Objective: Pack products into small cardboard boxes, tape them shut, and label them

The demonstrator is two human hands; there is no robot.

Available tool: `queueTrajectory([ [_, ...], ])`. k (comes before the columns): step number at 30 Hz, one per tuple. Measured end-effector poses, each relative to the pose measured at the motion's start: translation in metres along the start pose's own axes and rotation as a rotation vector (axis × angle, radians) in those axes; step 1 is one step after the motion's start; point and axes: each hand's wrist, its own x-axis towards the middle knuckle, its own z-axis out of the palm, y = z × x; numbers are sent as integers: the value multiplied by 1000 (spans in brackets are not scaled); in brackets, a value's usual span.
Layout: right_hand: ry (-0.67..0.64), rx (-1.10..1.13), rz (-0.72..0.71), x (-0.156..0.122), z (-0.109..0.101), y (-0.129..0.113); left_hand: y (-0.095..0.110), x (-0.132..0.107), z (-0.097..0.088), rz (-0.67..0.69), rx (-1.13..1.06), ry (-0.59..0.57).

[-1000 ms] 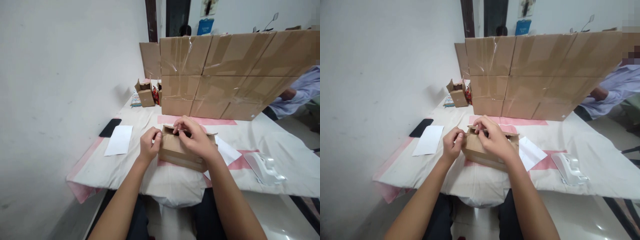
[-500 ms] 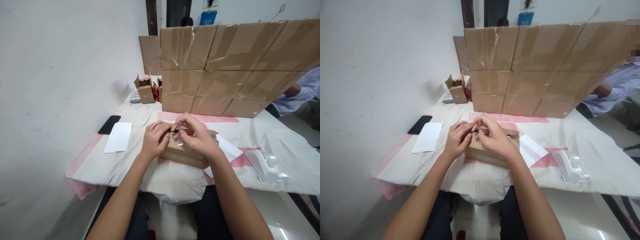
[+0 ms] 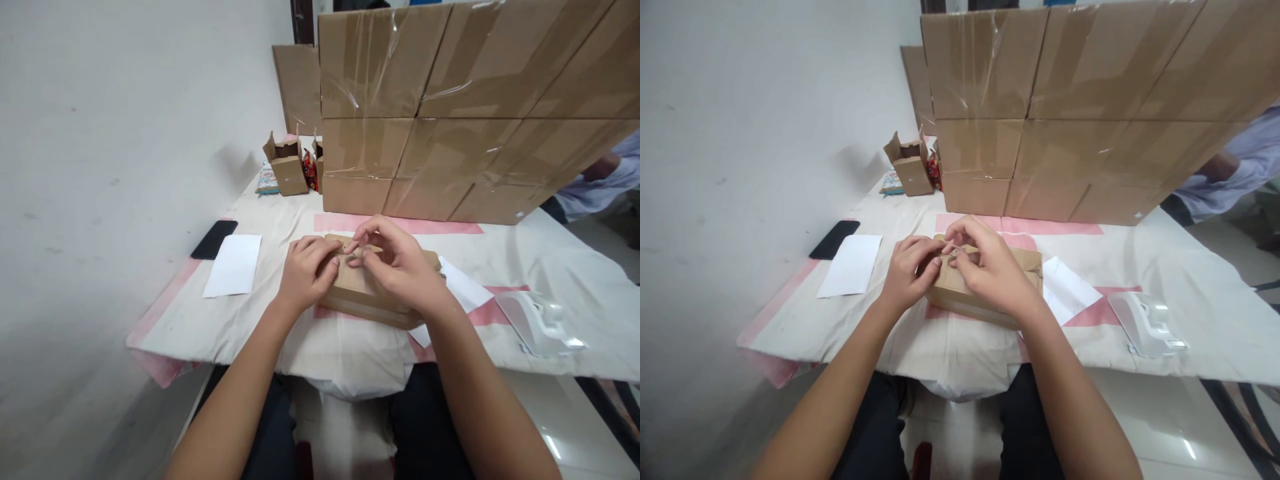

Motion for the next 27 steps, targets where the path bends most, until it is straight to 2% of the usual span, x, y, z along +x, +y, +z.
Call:
queueTrajectory([
  [8,10,-107,-111,0,0,-3,1,1,-2,-21,-5,-29],
  [17,52,-67,-57,2,-2,3,1,0,-1,-49,-22,-53],
  [27,109,-42,-61,3,-4,5,2,1,-3,-67,-7,-85],
])
